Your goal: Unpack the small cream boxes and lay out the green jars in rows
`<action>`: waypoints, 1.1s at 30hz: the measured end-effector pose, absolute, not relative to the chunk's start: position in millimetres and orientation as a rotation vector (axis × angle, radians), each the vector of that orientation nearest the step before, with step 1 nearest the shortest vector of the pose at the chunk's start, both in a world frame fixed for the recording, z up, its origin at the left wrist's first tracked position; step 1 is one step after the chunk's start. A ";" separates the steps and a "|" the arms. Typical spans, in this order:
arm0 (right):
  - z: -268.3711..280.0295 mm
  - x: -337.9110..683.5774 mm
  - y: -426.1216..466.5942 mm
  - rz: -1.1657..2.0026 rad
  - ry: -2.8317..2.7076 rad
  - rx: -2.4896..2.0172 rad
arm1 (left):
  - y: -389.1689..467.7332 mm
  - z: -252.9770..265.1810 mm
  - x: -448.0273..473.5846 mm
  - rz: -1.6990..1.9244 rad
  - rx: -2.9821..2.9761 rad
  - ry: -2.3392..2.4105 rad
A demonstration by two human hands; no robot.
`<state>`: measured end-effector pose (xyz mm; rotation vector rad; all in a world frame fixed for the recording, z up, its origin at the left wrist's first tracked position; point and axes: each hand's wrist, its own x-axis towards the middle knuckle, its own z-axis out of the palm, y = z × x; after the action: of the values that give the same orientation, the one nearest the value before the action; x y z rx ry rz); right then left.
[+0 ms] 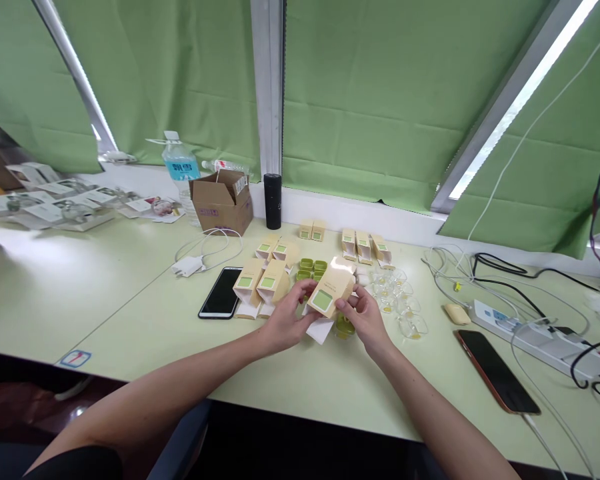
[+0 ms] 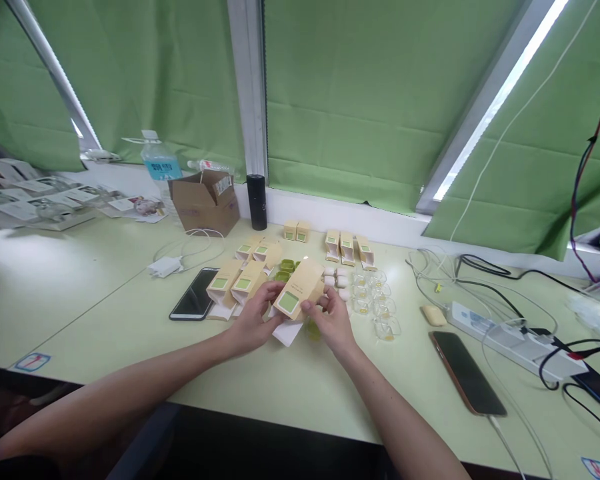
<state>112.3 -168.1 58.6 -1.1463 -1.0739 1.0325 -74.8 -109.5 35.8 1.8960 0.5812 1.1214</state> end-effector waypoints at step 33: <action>68.2 110.8 -168.6 0.822 -0.898 -1.120 | -105.0 70.6 -73.8 0.856 1.726 0.680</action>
<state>110.8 -168.6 68.2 -1.1204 -0.8981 0.8217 -73.8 -105.0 70.6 1.7260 0.6800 0.8555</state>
